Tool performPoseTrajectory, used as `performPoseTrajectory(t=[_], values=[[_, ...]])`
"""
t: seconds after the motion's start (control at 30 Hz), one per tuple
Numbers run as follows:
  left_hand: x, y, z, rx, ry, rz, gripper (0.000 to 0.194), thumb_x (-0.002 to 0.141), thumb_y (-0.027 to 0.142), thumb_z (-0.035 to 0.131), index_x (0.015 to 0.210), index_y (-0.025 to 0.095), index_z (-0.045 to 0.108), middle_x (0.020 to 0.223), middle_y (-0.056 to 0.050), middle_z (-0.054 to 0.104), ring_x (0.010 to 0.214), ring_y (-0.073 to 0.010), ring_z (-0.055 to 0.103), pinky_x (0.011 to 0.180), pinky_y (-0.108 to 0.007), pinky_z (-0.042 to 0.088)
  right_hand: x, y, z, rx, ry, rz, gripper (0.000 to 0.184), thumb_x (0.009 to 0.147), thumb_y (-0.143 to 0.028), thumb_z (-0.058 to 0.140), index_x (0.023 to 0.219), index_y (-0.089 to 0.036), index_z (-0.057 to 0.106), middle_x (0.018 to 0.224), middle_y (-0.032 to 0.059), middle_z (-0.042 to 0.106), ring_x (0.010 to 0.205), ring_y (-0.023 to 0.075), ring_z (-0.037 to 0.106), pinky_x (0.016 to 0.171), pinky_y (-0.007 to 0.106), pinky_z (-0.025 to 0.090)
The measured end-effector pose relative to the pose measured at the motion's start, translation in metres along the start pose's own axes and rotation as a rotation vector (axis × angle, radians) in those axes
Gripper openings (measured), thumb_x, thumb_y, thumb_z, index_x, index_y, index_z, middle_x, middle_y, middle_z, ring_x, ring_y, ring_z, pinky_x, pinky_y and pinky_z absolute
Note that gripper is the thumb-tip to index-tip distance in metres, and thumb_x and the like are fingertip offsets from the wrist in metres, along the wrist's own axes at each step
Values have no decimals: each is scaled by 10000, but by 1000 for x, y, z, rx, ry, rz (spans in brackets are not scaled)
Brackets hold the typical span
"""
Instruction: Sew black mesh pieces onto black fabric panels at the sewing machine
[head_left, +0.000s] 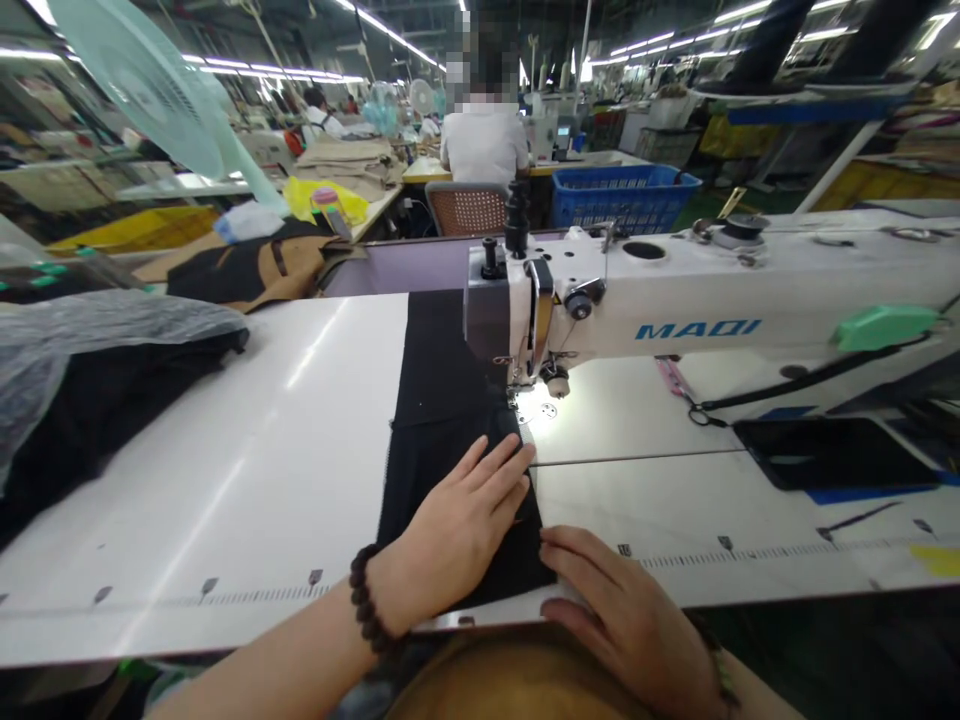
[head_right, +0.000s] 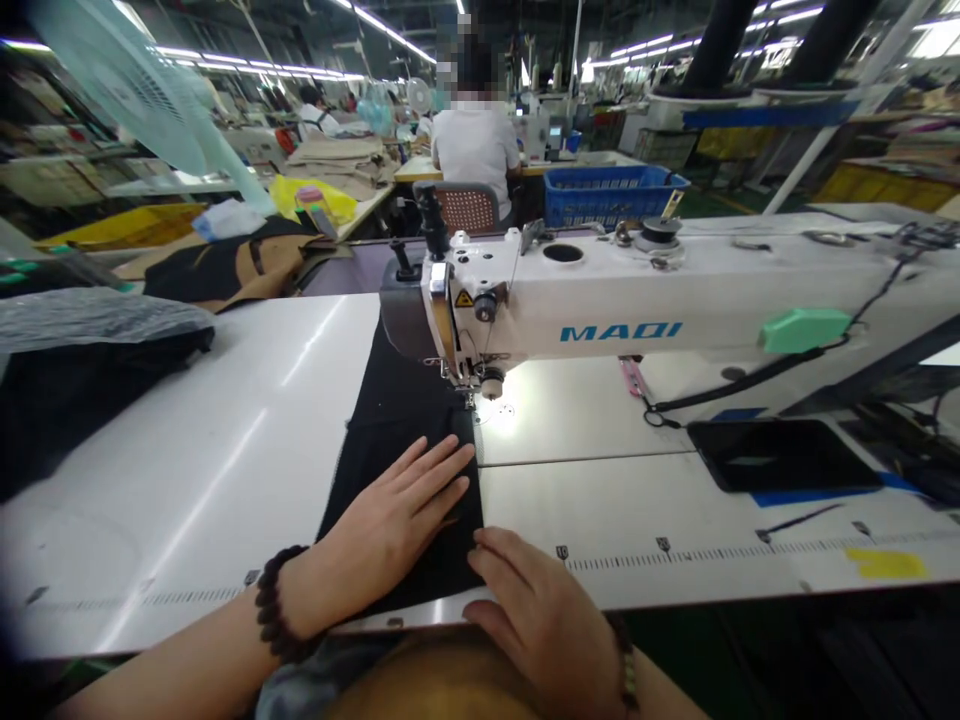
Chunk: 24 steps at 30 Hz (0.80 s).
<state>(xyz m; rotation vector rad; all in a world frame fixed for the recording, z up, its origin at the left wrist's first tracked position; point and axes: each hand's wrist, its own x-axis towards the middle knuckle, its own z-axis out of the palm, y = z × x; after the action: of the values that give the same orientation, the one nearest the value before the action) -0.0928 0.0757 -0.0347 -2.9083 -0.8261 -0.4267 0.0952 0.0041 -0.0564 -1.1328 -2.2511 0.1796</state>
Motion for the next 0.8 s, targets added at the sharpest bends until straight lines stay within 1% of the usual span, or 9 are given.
performPoseTrajectory(t=[0.1, 0.13, 0.2, 0.3, 0.37, 0.47, 0.6, 0.67, 0.8], values=[[6, 3, 5, -69, -10, 1, 237, 892, 184, 371, 987, 84, 564, 1019, -114, 612, 965, -196, 571, 897, -375, 460, 1, 0, 2, -5, -26, 9, 291, 924, -211, 334, 1007, -107, 592, 988, 127, 620, 894, 203, 594, 740, 323, 540], [7, 5, 6, -83, -21, -12, 234, 893, 183, 365, 953, 85, 569, 957, -111, 626, 898, -191, 593, 843, -363, 488, 2, 1, 3, -28, -26, -9, 285, 917, -185, 337, 977, -98, 602, 954, 131, 626, 856, 215, 600, 720, 353, 541], [10, 10, 7, -98, -49, -38, 234, 893, 183, 355, 915, 88, 568, 918, -116, 627, 857, -202, 601, 768, -360, 510, 4, 4, 3, -85, -1, -64, 269, 901, -139, 350, 936, -84, 611, 898, 134, 637, 774, 220, 607, 662, 379, 539], [16, 16, 6, -120, -119, -61, 235, 895, 181, 344, 901, 90, 561, 919, -119, 619, 878, -215, 591, 749, -355, 509, 2, 9, -1, -140, 96, -116, 250, 904, -117, 359, 951, -76, 601, 906, 135, 651, 784, 203, 618, 660, 333, 538], [18, 20, 5, -133, -213, -64, 206, 877, 142, 360, 902, 92, 558, 933, -115, 615, 902, -218, 583, 760, -351, 504, 0, 11, -4, -136, 132, -106, 252, 922, -151, 354, 943, -89, 598, 930, 121, 657, 847, 186, 619, 701, 290, 538], [19, 24, 7, -134, -318, -66, 193, 831, 86, 397, 949, 81, 550, 1000, -121, 604, 952, -221, 566, 808, -347, 486, -2, 13, -9, -114, 73, -95, 306, 945, -192, 309, 969, -97, 598, 961, 104, 657, 882, 162, 617, 718, 249, 536], [18, 26, 9, -100, -311, -59, 251, 824, 105, 422, 1040, 44, 534, 1100, -149, 575, 1027, -224, 536, 903, -337, 436, 2, 14, -13, -106, 28, -130, 389, 941, -127, 239, 933, -117, 628, 909, 88, 667, 808, 160, 627, 666, 261, 538], [16, 26, 9, -83, -305, -33, 288, 824, 121, 426, 1080, 31, 523, 1148, -160, 553, 1079, -233, 508, 944, -345, 405, 5, 14, -15, -106, 5, -145, 406, 941, -125, 236, 883, -128, 638, 872, 78, 670, 741, 163, 624, 626, 280, 533], [15, 23, 9, -81, -312, -4, 346, 823, 150, 418, 1132, 23, 507, 1224, -173, 503, 1132, -247, 472, 981, -353, 373, 13, 17, -17, -118, -68, -167, 483, 946, -123, 163, 872, -134, 640, 831, 71, 670, 668, 152, 604, 593, 285, 510]])
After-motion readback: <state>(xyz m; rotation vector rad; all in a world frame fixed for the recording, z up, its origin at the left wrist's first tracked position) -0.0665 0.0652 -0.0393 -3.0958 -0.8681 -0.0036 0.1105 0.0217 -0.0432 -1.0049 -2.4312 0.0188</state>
